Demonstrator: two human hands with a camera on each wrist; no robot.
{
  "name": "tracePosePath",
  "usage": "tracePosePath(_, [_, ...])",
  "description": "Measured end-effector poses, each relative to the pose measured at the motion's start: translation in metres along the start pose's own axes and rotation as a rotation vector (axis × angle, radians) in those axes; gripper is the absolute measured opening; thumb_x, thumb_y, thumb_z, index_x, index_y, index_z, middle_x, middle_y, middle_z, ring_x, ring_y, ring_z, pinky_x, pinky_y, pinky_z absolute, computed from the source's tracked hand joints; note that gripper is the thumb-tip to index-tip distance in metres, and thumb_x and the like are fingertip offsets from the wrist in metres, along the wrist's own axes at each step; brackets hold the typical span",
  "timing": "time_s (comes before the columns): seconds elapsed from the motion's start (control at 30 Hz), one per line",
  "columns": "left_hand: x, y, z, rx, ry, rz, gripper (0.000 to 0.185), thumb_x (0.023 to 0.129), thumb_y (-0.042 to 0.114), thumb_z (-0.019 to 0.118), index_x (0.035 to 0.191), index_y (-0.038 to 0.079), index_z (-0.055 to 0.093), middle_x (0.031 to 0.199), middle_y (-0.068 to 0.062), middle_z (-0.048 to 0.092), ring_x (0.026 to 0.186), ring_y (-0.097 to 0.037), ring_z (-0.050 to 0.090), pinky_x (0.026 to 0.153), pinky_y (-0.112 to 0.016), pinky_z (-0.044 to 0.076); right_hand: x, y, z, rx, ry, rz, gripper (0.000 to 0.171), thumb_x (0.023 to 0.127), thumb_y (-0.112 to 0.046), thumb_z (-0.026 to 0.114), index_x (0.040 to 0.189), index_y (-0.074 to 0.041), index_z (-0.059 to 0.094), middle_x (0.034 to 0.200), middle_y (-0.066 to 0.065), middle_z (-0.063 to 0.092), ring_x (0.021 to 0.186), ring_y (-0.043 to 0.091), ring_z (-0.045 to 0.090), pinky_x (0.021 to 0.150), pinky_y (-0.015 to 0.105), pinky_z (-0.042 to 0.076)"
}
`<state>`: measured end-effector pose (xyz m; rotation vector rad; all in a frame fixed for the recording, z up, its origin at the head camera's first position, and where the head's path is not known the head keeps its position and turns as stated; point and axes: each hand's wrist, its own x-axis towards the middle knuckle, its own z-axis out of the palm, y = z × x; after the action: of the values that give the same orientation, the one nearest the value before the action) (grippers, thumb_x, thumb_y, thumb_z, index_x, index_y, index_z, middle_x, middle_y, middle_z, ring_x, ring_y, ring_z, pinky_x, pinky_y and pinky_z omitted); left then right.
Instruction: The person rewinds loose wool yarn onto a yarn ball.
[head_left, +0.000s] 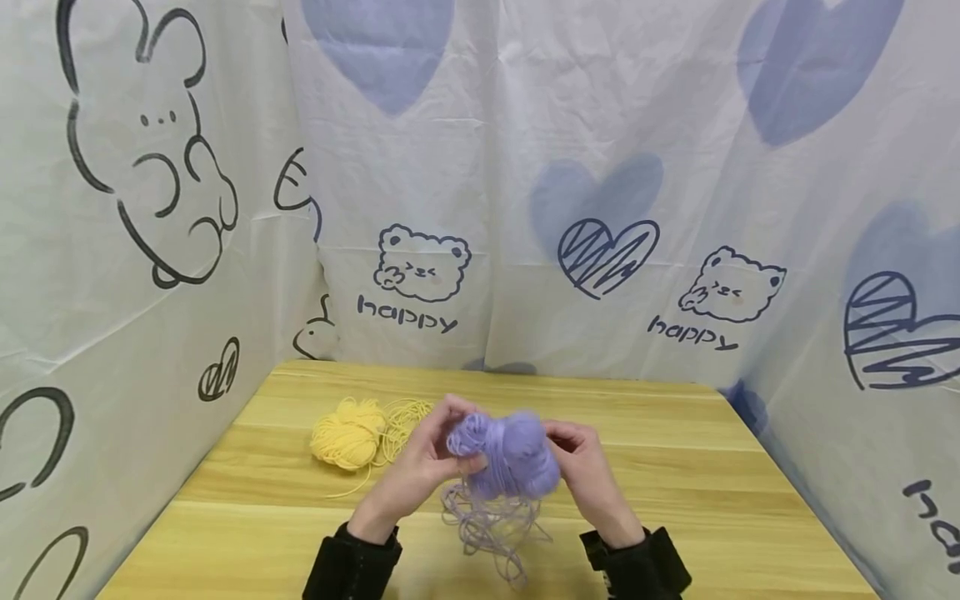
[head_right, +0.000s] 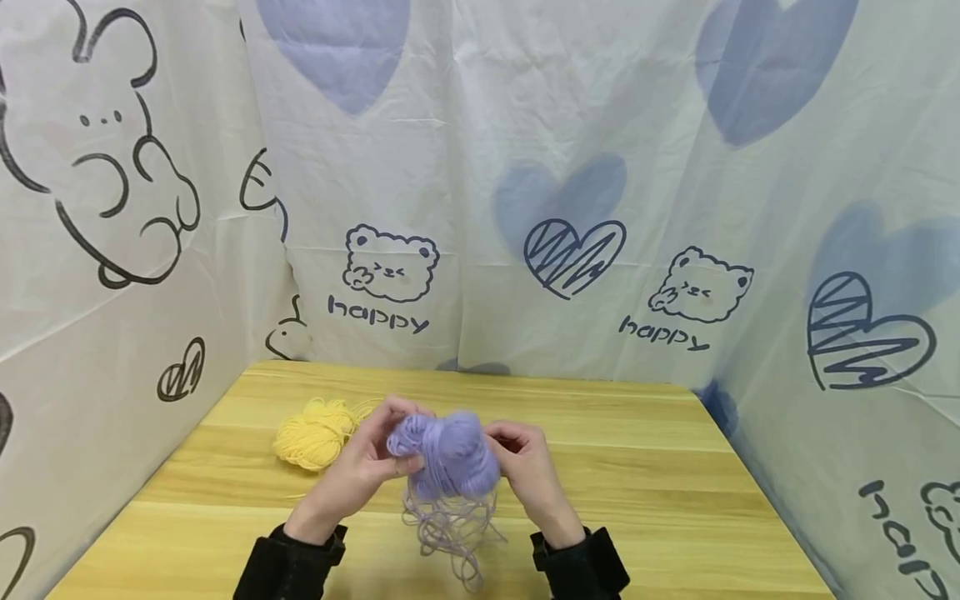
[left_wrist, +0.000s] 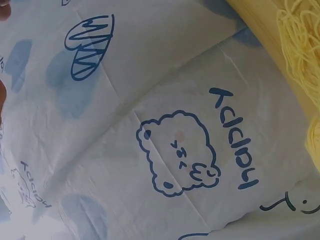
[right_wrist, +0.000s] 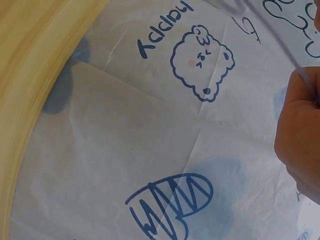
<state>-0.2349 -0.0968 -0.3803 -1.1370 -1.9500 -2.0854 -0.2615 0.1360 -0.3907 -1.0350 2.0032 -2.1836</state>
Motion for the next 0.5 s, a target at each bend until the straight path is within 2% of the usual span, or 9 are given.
tracePosePath(0.1, [0.000, 0.004, -0.002, -0.032, 0.148, -0.007, 0.034, 0.088, 0.000, 0.063, 0.115, 0.009, 0.044, 0.108, 0.006, 0.060, 0.097, -0.010, 0.063, 0.083, -0.031, 0.056, 0.001, 0.001, 0.000, -0.003, -0.019, 0.004, 0.026, 0.096, -0.004, 0.054, 0.096, -0.022, 0.072, 0.067, -0.012, 0.053, 0.056, 0.000, 0.043, 0.047, 0.020, 0.034])
tracePosePath(0.2, [0.001, 0.006, -0.004, -0.069, 0.310, -0.011, 0.036, 0.088, -0.002, 0.062, 0.113, 0.017, 0.046, 0.109, 0.005, 0.057, 0.099, -0.009, 0.062, 0.087, -0.029, 0.055, 0.002, -0.001, 0.000, -0.020, -0.028, 0.054, 0.021, 0.096, -0.004, 0.055, 0.096, -0.015, 0.073, 0.060, -0.003, 0.030, 0.051, 0.011, 0.020, 0.048, 0.031, 0.018])
tracePosePath(0.27, [0.001, 0.007, -0.007, -0.101, 0.405, -0.017, 0.037, 0.088, -0.004, 0.061, 0.114, 0.018, 0.045, 0.110, 0.003, 0.055, 0.100, -0.009, 0.061, 0.089, -0.028, 0.054, 0.003, -0.001, 0.000, -0.048, -0.031, 0.087, 0.017, 0.095, -0.007, 0.057, 0.099, -0.008, 0.073, 0.062, 0.002, 0.026, 0.052, 0.017, 0.017, 0.049, 0.034, 0.018])
tracePosePath(0.33, [0.002, 0.009, -0.010, -0.137, 0.489, -0.025, 0.037, 0.089, -0.005, 0.060, 0.115, 0.017, 0.045, 0.111, 0.001, 0.054, 0.102, -0.010, 0.061, 0.091, -0.028, 0.054, 0.002, 0.006, -0.004, -0.060, -0.056, 0.060, 0.018, 0.095, -0.008, 0.058, 0.104, -0.004, 0.072, 0.064, 0.001, 0.027, 0.051, 0.016, 0.017, 0.049, 0.033, 0.018])
tracePosePath(0.37, [0.002, 0.009, -0.011, -0.152, 0.530, -0.028, 0.037, 0.090, -0.005, 0.059, 0.115, 0.017, 0.044, 0.112, 0.000, 0.054, 0.102, -0.011, 0.061, 0.091, -0.028, 0.054, 0.002, 0.013, -0.006, -0.076, -0.074, 0.027, 0.019, 0.095, -0.008, 0.057, 0.106, -0.002, 0.071, 0.065, 0.002, 0.029, 0.053, 0.017, 0.018, 0.051, 0.033, 0.019])
tracePosePath(0.43, [0.003, 0.010, -0.015, -0.176, 0.612, -0.034, 0.035, 0.091, -0.004, 0.058, 0.116, 0.016, 0.044, 0.114, -0.002, 0.054, 0.103, -0.013, 0.062, 0.092, -0.030, 0.054, 0.002, 0.049, -0.023, -0.107, -0.106, -0.029, 0.022, 0.096, -0.006, 0.054, 0.111, 0.000, 0.069, 0.069, 0.000, 0.035, 0.054, 0.014, 0.022, 0.051, 0.031, 0.020])
tracePosePath(0.5, [0.003, 0.012, -0.019, -0.191, 0.695, -0.041, 0.033, 0.091, -0.002, 0.059, 0.115, 0.016, 0.044, 0.114, -0.002, 0.056, 0.103, -0.014, 0.063, 0.092, -0.031, 0.054, 0.002, 0.090, -0.042, -0.136, -0.128, -0.057, 0.023, 0.098, -0.007, 0.052, 0.115, -0.003, 0.068, 0.073, -0.002, 0.039, 0.057, 0.011, 0.024, 0.053, 0.030, 0.023])
